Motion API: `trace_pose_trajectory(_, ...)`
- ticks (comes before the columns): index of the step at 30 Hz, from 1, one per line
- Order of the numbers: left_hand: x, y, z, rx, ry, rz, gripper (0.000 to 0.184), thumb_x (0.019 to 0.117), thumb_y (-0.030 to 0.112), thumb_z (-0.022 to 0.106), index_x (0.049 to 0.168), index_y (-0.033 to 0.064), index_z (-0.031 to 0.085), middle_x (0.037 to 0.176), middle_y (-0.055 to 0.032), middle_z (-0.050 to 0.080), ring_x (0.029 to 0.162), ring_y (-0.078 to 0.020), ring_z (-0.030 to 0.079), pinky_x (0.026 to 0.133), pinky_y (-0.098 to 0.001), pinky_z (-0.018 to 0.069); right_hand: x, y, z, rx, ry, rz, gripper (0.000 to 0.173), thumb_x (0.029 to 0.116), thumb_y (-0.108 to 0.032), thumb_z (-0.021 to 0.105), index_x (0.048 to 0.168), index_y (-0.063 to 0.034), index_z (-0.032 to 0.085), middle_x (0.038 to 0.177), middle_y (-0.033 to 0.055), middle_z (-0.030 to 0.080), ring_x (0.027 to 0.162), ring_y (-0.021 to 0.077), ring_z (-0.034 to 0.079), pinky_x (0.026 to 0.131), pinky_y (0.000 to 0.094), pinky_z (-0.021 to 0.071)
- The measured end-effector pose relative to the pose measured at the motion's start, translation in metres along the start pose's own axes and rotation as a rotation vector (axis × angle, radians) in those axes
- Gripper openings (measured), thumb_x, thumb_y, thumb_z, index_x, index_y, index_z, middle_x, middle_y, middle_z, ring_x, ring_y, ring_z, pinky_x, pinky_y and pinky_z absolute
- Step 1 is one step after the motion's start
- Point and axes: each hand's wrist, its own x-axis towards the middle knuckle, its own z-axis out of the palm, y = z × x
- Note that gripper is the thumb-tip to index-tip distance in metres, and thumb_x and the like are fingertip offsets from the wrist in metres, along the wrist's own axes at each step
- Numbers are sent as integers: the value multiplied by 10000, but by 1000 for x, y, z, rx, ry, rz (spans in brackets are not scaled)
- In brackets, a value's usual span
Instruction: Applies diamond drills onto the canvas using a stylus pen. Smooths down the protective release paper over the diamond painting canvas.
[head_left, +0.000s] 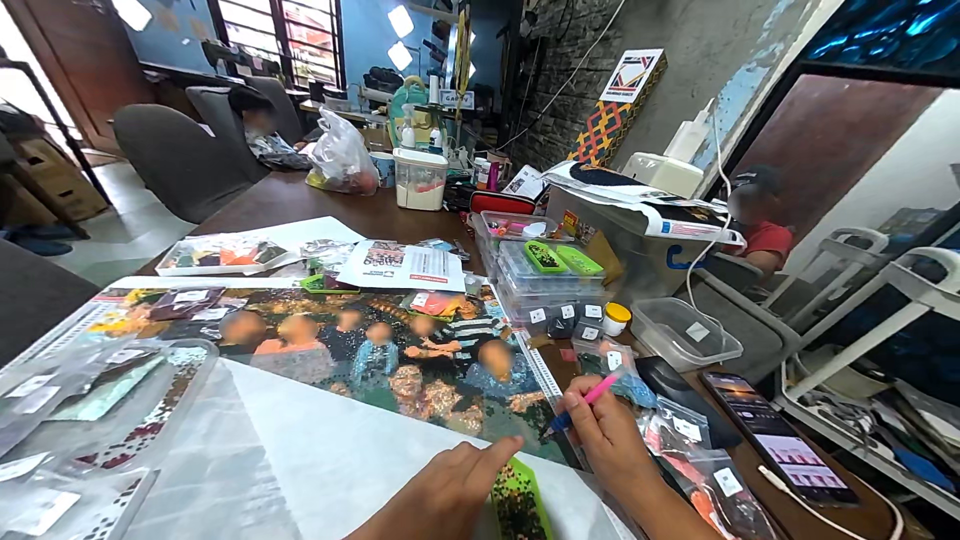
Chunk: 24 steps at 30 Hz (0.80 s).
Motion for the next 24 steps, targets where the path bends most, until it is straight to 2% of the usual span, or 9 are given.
trace_pose_trajectory(9,-1,1,-1,0,-4,-6,1016,754,458,851,1512,-44,396,1298,-244,649,1086,-402,668,929,-542,532,0,2,-1,-63,1,33,279,1078,-270,443,966,-51,577,723,-29,569,564,-13,508,532,150,452)
trace_pose_trajectory(15,-1,2,-2,-13,-14,-14,1010,749,435,864,1509,-41,400,1299,-252,646,1083,-414,666,926,-567,527,-1,4,0,-91,-5,13,309,1077,-287,443,969,-39,591,732,-12,585,579,7,536,542,173,476)
trace_pose_trajectory(24,-1,1,-1,-9,-15,-13,1015,754,448,854,1514,-41,392,1307,-251,641,1088,-411,662,927,-559,526,-3,3,2,-135,-3,-107,340,1093,-326,434,970,-43,578,688,-11,542,564,-7,501,540,148,450)
